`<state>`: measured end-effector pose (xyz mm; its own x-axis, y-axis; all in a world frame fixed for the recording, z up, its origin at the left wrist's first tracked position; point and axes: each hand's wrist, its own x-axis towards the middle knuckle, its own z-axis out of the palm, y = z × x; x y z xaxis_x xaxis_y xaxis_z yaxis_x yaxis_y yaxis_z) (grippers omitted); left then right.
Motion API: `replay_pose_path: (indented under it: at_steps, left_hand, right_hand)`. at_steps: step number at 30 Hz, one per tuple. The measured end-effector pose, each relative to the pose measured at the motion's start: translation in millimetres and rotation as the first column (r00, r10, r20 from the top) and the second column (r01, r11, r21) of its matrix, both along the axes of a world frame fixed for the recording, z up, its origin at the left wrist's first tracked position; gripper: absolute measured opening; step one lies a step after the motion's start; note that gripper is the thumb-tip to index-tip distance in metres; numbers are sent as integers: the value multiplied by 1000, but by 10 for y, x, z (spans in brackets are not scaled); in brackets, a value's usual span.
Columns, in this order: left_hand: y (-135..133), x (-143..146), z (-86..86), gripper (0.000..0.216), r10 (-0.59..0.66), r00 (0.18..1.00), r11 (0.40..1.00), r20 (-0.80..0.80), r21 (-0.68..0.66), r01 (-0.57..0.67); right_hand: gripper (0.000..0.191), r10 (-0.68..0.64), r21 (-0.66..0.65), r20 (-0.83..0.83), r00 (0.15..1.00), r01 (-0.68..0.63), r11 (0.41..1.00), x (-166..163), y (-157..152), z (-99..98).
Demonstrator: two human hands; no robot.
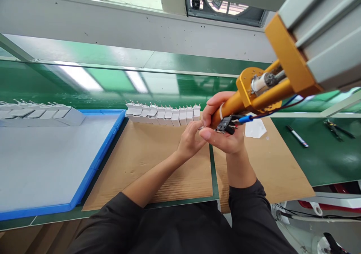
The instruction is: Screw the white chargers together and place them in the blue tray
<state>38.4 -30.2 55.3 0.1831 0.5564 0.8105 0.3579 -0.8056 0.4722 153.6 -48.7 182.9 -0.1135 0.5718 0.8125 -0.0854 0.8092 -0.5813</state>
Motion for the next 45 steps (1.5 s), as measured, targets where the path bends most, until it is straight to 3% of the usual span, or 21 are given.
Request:
replay_pose_path:
  at_steps: [11,17,24,28,32,35,39,41,45]
  left_hand:
    - [-8,-15,41,32,-3,1000,1000,-16,8,3]
    - [-5,-13,39,30,-2,1000,1000,-5,7,2]
    - [42,-44,-5,35,-45,998,979,46,-198,53]
    - [103,-101,5,37,-117,987,931,113,-333,149]
    - [167,-184,-3,39,-198,970,844,139,-480,241]
    - [222,-254,-60,41,-236,961,776,143,-568,275]
    - [284,-345,-178,41,-290,951,714,107,-638,290]
    - [301,-386,-237,39,-308,950,717,44,-646,262]
    - [306,-452,-323,37,-322,931,792,-169,-588,167]
  right_hand:
    - [45,17,-34,-18,1000,-18,999,-4,-9,-1]
    - [44,16,20,-2,1000,-16,1000,-6,6,0]
    - [44,51,27,19,999,-51,998,41,22,7]
    - [47,23,-2,27,999,-23,1000,76,36,3]
    - [50,-3,-25,57,998,4,1000,113,47,-10]
    - [53,-52,-75,79,996,58,995,120,52,-11]
    - [48,-31,-33,61,998,33,999,107,60,-4]
    - [47,-31,-28,57,998,33,999,106,62,-6]
    - [48,-50,-59,65,997,54,997,126,68,-20]
